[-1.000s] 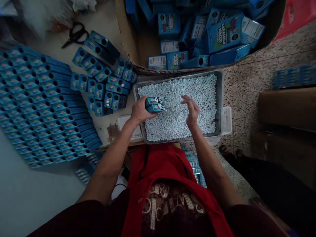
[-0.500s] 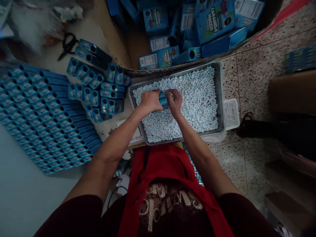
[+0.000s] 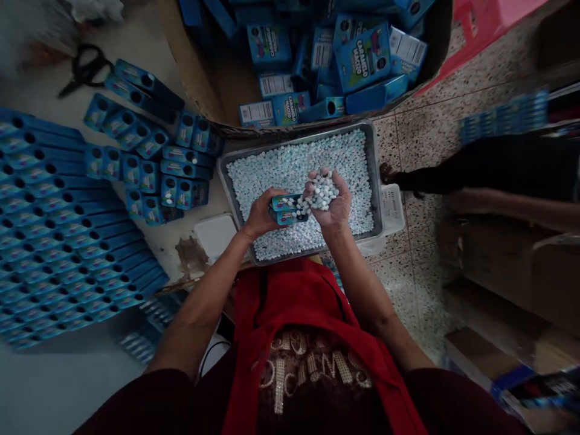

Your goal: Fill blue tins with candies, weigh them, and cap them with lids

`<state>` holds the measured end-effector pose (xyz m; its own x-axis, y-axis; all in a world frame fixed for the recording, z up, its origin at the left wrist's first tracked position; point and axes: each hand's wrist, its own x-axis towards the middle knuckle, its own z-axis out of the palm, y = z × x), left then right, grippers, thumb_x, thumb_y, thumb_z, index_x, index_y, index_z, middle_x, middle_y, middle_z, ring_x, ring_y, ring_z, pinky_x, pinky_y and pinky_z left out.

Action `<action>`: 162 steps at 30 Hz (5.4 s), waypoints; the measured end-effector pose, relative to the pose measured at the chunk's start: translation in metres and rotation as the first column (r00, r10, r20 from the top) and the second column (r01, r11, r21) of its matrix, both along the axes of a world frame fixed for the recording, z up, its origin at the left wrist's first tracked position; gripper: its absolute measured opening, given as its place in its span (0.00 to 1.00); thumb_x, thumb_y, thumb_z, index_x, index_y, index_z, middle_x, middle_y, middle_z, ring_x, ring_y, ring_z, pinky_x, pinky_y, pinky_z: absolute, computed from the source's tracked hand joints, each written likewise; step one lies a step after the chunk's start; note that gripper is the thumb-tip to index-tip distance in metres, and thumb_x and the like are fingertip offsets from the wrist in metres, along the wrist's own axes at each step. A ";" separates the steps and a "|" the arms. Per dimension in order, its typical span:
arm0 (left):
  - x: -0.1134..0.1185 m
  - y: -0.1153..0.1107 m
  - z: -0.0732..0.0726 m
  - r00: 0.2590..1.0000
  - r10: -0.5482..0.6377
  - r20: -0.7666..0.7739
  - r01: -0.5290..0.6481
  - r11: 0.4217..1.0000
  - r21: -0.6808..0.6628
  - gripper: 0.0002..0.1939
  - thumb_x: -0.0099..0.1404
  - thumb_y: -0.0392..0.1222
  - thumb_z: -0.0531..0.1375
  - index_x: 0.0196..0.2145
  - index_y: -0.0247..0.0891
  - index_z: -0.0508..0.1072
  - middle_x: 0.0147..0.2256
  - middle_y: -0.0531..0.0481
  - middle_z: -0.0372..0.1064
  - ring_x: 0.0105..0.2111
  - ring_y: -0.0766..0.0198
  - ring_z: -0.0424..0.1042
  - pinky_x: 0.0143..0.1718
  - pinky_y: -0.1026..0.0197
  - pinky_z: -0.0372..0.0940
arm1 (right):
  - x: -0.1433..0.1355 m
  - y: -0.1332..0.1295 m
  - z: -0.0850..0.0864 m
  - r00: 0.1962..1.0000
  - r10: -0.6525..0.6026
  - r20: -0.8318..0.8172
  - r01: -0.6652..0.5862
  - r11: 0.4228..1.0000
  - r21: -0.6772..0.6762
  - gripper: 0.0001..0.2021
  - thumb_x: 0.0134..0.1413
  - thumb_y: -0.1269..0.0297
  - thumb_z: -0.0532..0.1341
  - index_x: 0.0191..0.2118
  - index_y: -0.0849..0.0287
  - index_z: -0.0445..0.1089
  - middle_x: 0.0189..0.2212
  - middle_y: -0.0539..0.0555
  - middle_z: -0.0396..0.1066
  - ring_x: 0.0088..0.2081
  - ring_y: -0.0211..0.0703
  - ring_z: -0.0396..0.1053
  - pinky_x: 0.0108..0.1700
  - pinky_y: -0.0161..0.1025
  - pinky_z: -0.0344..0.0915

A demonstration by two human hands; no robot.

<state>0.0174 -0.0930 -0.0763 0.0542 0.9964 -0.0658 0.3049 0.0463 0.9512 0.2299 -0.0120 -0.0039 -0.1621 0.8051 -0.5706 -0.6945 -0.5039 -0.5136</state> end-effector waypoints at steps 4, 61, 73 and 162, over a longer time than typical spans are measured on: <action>0.001 0.003 -0.002 1.000 0.017 -0.023 -0.016 0.998 0.057 0.41 0.57 0.68 0.81 0.58 0.43 0.77 0.57 0.38 0.83 0.60 0.40 0.84 0.66 0.38 0.77 | -0.008 -0.004 0.020 0.994 0.050 0.095 -0.065 0.985 0.163 0.24 0.55 0.34 0.78 0.38 0.49 0.76 0.43 0.55 0.83 0.55 0.59 0.82 0.56 0.58 0.86; -0.027 -0.015 0.060 0.648 -0.152 -0.746 -0.055 0.968 -0.245 0.39 0.57 0.29 0.79 0.64 0.40 0.75 0.61 0.38 0.74 0.62 0.33 0.76 0.63 0.37 0.79 | -0.016 0.004 -0.142 0.017 0.027 0.999 -0.833 0.554 -0.001 0.29 0.72 0.31 0.68 0.52 0.56 0.82 0.56 0.69 0.82 0.63 0.70 0.76 0.70 0.66 0.70; -0.016 0.008 0.070 0.637 -0.144 -0.757 0.013 0.984 -0.175 0.40 0.55 0.28 0.78 0.64 0.40 0.74 0.60 0.37 0.75 0.61 0.33 0.78 0.63 0.37 0.78 | -0.075 -0.021 -0.023 0.984 0.005 0.179 -0.055 0.959 0.277 0.26 0.65 0.37 0.69 0.25 0.49 0.66 0.30 0.52 0.70 0.42 0.50 0.77 0.60 0.52 0.78; -0.187 -0.297 -0.101 0.567 0.513 -0.644 -0.499 0.836 0.227 0.13 0.83 0.47 0.65 0.60 0.42 0.79 0.61 0.33 0.81 0.65 0.40 0.80 0.72 0.35 0.72 | -0.317 -0.090 -0.057 0.207 -0.439 0.874 -0.856 -0.513 -0.055 0.24 0.90 0.63 0.45 0.68 0.51 0.78 0.66 0.59 0.79 0.72 0.63 0.72 0.74 0.66 0.71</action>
